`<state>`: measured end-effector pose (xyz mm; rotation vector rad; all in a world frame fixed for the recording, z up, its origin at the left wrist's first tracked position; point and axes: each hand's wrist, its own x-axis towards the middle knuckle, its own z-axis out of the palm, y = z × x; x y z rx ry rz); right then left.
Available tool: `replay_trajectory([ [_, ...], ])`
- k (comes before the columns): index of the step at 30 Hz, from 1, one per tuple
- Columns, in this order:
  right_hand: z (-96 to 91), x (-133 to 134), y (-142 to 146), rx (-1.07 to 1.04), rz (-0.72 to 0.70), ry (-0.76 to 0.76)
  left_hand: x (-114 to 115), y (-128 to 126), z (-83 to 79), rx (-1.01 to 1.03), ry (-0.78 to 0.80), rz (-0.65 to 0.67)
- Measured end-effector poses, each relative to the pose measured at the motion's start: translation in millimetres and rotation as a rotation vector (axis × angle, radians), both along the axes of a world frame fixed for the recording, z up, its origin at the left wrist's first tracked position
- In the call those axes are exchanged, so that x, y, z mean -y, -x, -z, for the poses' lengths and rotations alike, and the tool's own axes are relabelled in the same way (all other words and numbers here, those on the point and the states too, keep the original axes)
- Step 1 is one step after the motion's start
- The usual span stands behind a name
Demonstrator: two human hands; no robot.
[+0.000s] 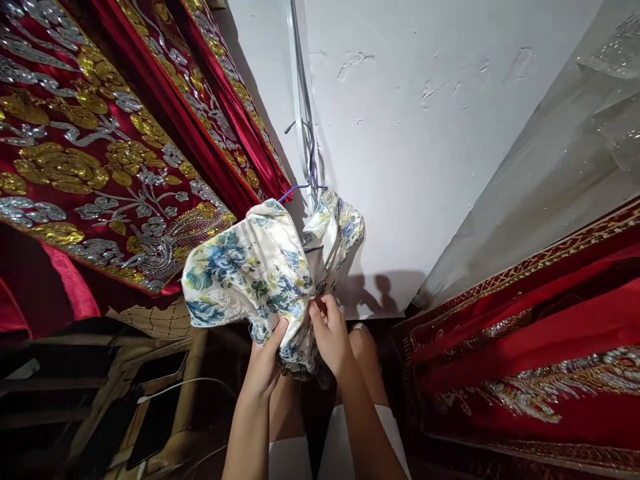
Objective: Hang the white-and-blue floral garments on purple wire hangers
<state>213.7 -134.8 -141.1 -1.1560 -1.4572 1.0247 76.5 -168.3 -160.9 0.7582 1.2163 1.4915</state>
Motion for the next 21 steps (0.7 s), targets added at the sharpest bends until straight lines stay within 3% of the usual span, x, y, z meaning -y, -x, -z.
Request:
replay_trajectory([
  [5,2.9,1.0,5.3,-0.075,-0.124,0.027,2.7,-0.8,-13.1,0.142,0.029,-0.046],
  [7,6.3,4.1,4.2,-0.134,-0.108,0.064,1.3,0.4,-12.7,0.116,0.025,-0.122],
  [11,14.2,20.5,0.8,-0.318,-0.021,0.14,2.3,1.0,1.4,-0.196,-0.093,-0.45],
  [13,15.7,30.0,0.5,-0.346,-0.03,0.166,5.4,-1.6,10.1,-0.421,-0.217,-0.542],
  [15,15.6,37.0,2.6,-0.354,-0.058,0.184,8.4,-7.1,17.1,-0.594,-0.322,-0.481],
  [17,14.4,40.8,5.9,-0.357,-0.094,0.189,9.7,-14.8,22.1,-0.619,-0.379,-0.317],
  [21,7.3,41.5,8.2,-0.308,-0.102,0.193,6.1,-28.9,26.7,-0.324,-0.381,-0.079],
])
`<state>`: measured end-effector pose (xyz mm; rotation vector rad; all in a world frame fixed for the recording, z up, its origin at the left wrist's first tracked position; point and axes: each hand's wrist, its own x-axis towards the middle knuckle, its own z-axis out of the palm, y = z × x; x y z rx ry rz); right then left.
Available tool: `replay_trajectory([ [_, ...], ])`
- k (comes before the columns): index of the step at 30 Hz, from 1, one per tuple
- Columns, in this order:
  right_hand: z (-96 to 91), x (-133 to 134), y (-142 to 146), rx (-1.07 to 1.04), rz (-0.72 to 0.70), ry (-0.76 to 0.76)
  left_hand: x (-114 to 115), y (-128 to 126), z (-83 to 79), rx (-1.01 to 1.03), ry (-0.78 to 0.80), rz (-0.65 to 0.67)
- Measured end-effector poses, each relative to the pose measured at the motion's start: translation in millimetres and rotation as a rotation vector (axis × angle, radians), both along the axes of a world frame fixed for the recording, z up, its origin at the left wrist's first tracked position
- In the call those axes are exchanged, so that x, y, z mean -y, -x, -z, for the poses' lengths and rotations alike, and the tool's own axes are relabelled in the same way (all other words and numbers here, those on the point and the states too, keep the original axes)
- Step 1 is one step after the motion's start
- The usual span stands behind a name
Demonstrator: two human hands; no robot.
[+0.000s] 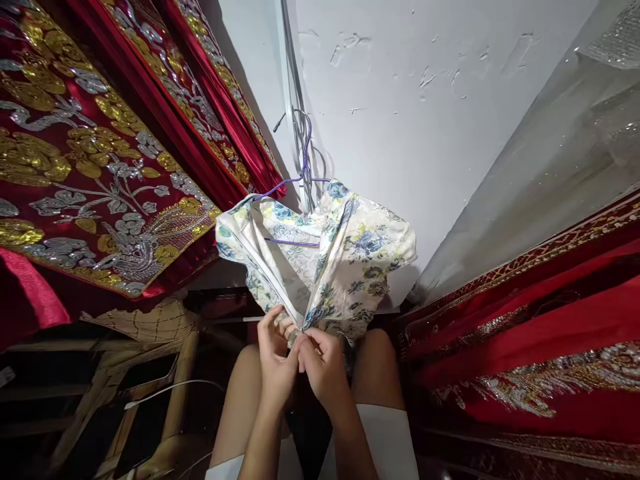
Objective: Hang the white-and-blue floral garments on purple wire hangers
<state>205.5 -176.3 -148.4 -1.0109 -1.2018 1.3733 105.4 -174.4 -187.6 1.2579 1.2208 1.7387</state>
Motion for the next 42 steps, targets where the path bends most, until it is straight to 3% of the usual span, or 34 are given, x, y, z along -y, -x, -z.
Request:
replay_trajectory([
  [3,-9.2,-2.5,-5.3,0.08,-0.01,0.003,-5.0,-5.6,-3.9,0.082,0.059,0.117],
  [6,-17.1,-9.5,-13.5,0.175,-0.017,0.008,-11.0,-10.1,-12.6,0.088,0.089,0.151],
  [10,-35.4,-39.9,-26.2,0.158,0.08,-0.004,-17.7,-17.3,-18.5,0.038,0.064,0.19],
  [15,-101.5,-110.2,-35.7,-0.019,0.17,-0.127,-20.9,-18.9,-6.8,-0.285,0.091,0.248],
  [18,-137.4,-138.2,-32.7,-0.152,0.197,-0.163,-28.6,-7.1,-2.9,-0.463,0.108,0.307],
  [21,-144.1,-140.7,-28.4,-0.187,0.181,-0.189,-38.4,14.4,-19.8,-0.618,0.162,0.412],
  [23,-136.7,-131.7,-27.0,-0.126,0.113,-0.209,-43.9,28.5,-47.2,-0.685,0.19,0.449],
  [25,-129.3,-119.9,-26.8,-0.051,0.063,-0.251,-50.8,37.9,-84.7,-0.673,0.086,0.319],
  [28,-128.3,-107.6,-28.1,0.038,0.041,-0.333,-68.3,41.4,-144.3,-0.679,-0.245,0.052],
  [30,-131.3,-106.2,-29.5,0.081,0.026,-0.376,-82.6,39.0,-175.1,-0.794,-0.387,0.03],
  [32,-131.2,-109.0,-30.5,0.125,0.005,-0.406,-95.1,35.5,-193.5,-0.916,-0.471,0.033],
  [35,-122.6,-115.5,-29.1,0.246,0.038,-0.439,-106.3,31.9,-197.2,-0.997,-0.531,-0.021],
  [39,-113.3,-118.7,-21.1,0.437,0.163,-0.459,-110.5,32.3,-177.4,-0.938,-0.537,-0.192],
  [42,-115.6,-117.8,-14.0,0.563,0.154,-0.441,-112.2,40.4,-167.1,-0.86,-0.513,-0.349],
])
